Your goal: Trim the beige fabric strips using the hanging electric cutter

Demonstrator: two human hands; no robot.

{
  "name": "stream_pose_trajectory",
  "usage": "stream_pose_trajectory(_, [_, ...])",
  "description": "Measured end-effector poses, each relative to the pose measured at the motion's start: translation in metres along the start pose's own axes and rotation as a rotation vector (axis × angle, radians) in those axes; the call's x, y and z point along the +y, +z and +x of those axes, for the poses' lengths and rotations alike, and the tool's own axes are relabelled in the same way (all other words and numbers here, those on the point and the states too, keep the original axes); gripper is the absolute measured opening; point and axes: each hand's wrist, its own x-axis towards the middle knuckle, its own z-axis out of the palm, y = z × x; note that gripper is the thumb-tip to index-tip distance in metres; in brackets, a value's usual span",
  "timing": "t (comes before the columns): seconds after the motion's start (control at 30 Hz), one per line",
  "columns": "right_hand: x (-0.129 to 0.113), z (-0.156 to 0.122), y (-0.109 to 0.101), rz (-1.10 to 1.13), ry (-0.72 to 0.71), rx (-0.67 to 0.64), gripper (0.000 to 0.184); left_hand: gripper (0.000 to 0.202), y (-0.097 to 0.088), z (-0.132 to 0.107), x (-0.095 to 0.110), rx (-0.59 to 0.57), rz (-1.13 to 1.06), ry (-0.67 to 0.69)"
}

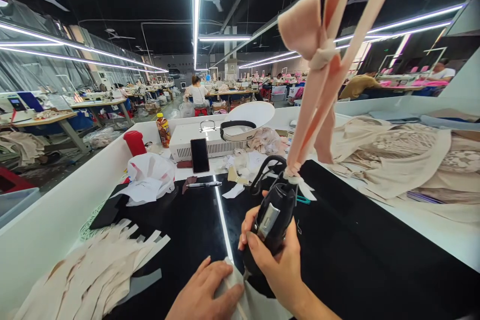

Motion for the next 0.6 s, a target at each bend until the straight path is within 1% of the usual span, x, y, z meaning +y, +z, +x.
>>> stream_pose_trajectory(0.07, [0.003,-0.001,-0.006,-0.012,0.004,-0.025,0.054,0.038,0.002,-0.002,0.0,-0.009,-0.012,0.005])
stream_pose_trajectory(0.17, [0.005,-0.003,-0.015,-0.022,-0.028,-0.04,0.048,0.033,0.004,-0.001,0.001,0.046,-0.012,-0.006])
stream_pose_trajectory(0.27, [0.005,-0.005,-0.022,-0.02,-0.069,-0.044,0.045,0.03,0.001,0.005,0.004,0.093,-0.036,-0.001])
stream_pose_trajectory(0.33, [0.004,-0.006,-0.024,-0.024,-0.066,-0.042,0.045,0.029,-0.001,0.011,0.008,0.073,-0.101,0.021])
stream_pose_trajectory(0.47, [0.003,-0.007,-0.022,-0.035,-0.024,-0.034,0.048,0.03,-0.001,0.02,0.014,-0.014,-0.23,0.019])
stream_pose_trajectory(0.6, [-0.005,-0.006,-0.014,-0.029,-0.004,-0.007,0.059,0.035,0.002,0.021,0.015,0.006,-0.219,0.019])
